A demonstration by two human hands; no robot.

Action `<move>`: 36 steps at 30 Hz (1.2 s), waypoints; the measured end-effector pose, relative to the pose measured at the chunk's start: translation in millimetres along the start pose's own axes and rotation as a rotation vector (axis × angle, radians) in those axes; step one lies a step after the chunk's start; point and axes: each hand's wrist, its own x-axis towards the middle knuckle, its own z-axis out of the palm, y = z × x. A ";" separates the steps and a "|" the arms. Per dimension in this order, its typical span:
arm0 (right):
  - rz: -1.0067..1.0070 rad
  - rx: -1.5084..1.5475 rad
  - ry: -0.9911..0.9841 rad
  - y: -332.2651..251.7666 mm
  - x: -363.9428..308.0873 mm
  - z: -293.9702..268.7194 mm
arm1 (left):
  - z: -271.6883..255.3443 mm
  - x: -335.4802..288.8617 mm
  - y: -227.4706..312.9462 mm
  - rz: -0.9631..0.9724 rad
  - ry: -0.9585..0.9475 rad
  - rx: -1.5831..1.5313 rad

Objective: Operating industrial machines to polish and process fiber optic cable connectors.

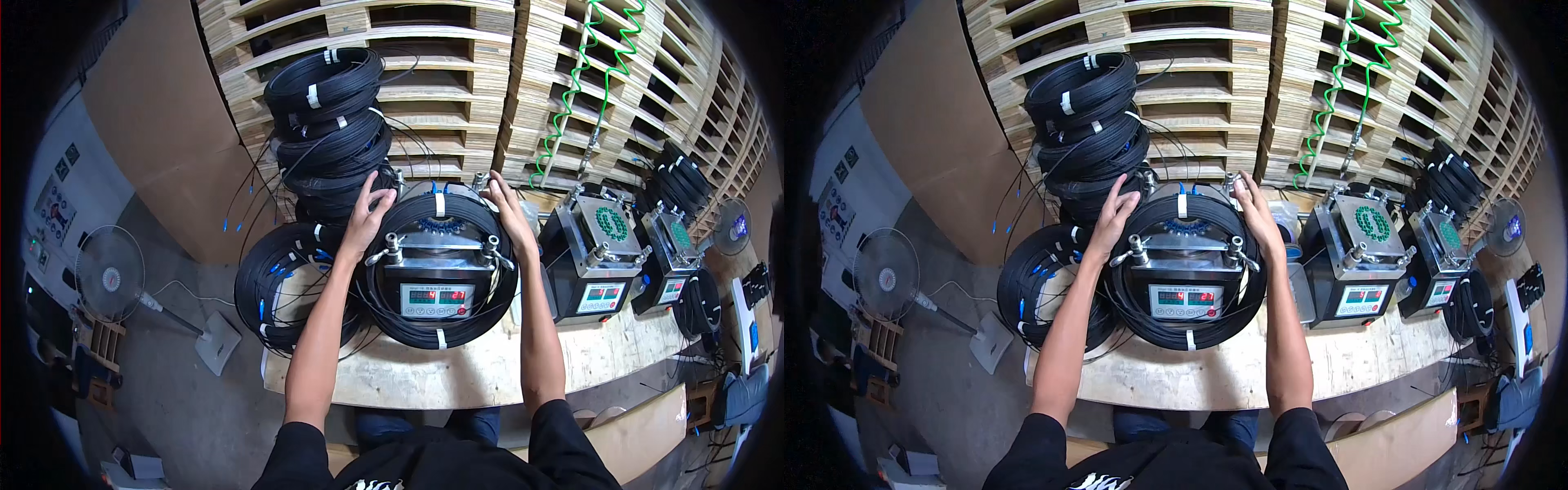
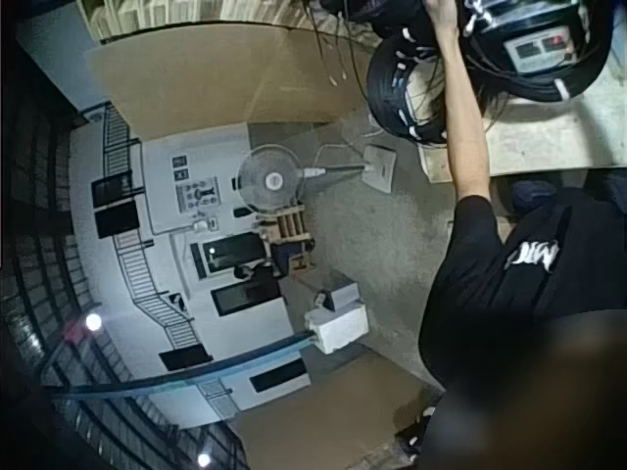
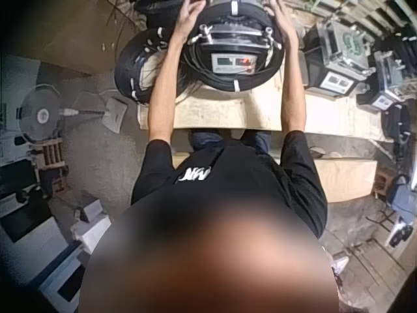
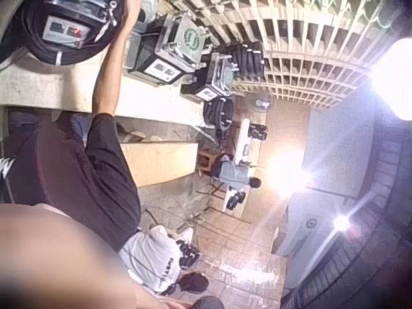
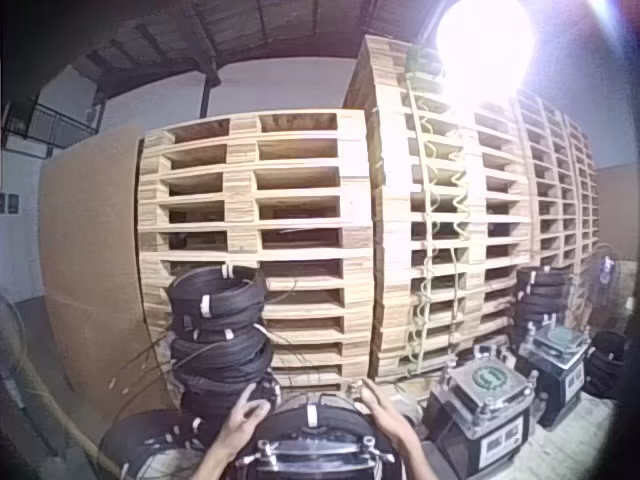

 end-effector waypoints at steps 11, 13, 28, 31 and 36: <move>0.126 0.195 0.138 3.9 -0.2 -2.1 | -2.9 -0.4 5.5 0.024 -0.096 0.036; 0.166 0.213 0.149 2.2 -0.9 -1.2 | -7.0 2.3 1.7 0.030 -0.168 -0.049; 0.087 0.276 0.147 9.1 1.8 -2.5 | -1.8 -1.6 9.1 -0.061 -0.027 -0.188; 0.066 0.195 0.199 3.7 -3.1 -2.9 | -3.0 0.7 9.3 -0.064 -0.105 -0.135; 0.059 0.044 0.175 -1.4 -4.1 -2.1 | -5.9 3.9 0.9 -0.070 -0.109 -0.109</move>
